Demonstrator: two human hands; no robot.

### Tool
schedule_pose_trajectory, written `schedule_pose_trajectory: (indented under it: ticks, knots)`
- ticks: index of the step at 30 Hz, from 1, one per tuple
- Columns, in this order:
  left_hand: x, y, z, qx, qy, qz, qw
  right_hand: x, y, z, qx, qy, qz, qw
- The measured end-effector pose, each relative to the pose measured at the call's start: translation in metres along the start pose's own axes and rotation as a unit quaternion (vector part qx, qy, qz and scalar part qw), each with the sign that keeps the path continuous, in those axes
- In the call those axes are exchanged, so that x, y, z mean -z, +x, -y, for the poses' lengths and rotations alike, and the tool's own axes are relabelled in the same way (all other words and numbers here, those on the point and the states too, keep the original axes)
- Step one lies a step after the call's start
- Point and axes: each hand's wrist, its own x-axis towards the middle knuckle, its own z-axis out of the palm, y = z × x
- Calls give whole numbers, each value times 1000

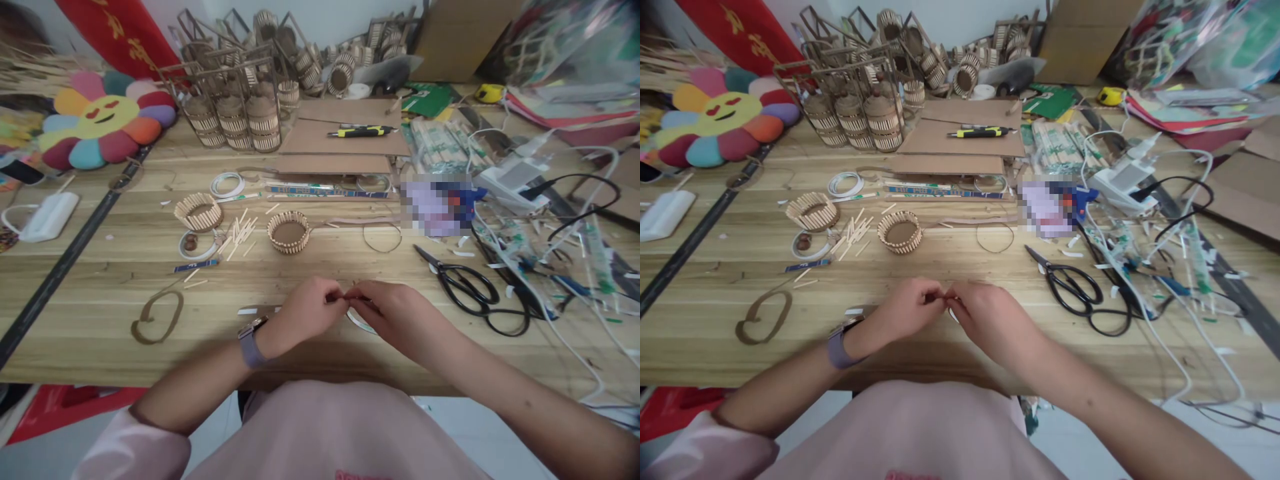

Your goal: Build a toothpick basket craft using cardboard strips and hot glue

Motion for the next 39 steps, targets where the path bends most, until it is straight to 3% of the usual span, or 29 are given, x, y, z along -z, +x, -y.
schedule_pose_trajectory:
  ticks: [4,10,14,17,20,23,28,33,39]
  knots:
    - [6,-4,-9,-22,-15,-44,999,-10,-12,1,-8,102,-85,991]
    - [8,-9,-13,-34,-38,-90,995,-18,-20,4,-93,192,-207,955]
    - [9,-13,-17,-42,-61,-120,990,-29,-23,6,-97,162,-287,939]
    - [11,-14,-19,-27,-104,-118,987,-36,-28,5,-36,98,-357,928]
    - [20,-13,-14,2,-157,-128,979,-36,-38,-4,40,46,-331,942]
    - [35,-13,-8,29,-186,-190,963,-35,-46,-25,77,-13,-337,938]
    - [40,-18,-8,-22,-61,-83,994,-35,-47,-55,119,-131,-290,941]
    - [24,-20,-12,-129,112,-83,982,-15,-33,-28,125,-164,-365,908]
    - [26,-29,-11,-153,246,-90,953,-2,0,-2,199,-131,-244,940]
